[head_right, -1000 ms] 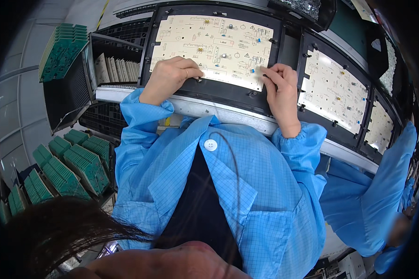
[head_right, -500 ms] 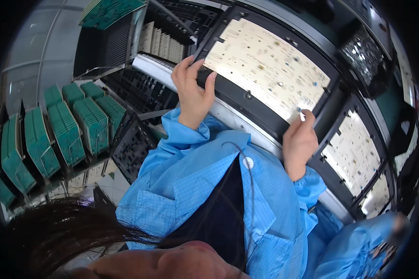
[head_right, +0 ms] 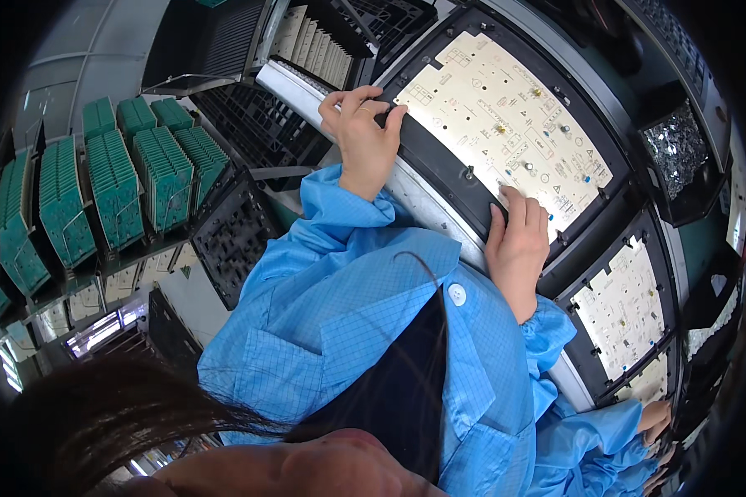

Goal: Assembling electronic components onto circuit boards and placing them into racks at a manual assembly station.

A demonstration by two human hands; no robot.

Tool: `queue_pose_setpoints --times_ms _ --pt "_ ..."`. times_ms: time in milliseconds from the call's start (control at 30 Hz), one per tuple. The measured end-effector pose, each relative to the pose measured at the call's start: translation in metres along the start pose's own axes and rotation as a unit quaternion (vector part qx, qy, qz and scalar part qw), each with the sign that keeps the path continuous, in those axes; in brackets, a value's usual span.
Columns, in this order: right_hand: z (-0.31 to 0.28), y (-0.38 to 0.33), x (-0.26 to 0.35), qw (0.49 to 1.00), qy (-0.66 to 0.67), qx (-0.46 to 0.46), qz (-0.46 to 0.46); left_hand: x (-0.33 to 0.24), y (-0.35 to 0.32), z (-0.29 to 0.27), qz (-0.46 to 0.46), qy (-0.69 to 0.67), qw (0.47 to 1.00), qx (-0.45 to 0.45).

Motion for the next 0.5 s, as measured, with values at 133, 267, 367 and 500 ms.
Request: queue_pose_setpoints --times_ms 133,267,367,500 --pt "0.001 0.001 0.000 1.000 -0.001 -0.014 -0.005 -0.001 -0.001 0.011 0.034 -0.026 0.999 0.022" --pt "-0.001 0.001 -0.003 1.000 0.002 -0.012 0.002 -0.006 -0.003 0.003 0.026 -0.027 0.999 0.014" --pt "0.002 -0.001 -0.007 1.000 0.023 0.007 0.005 0.002 -0.010 -0.012 -0.027 0.031 0.999 -0.024" --pt "-0.002 0.002 -0.003 1.000 0.006 -0.014 -0.007 -0.006 -0.005 -0.008 -0.027 0.032 0.999 0.001"
Point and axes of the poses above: each hand's wrist, its own y-axis towards the middle knuckle, its own z-axis out of the palm, x = y × z, the point moved 9 cm from there along y, towards the middle knuckle, and after that the axes turned 8 degrees about -y, right-handed, at the moved point
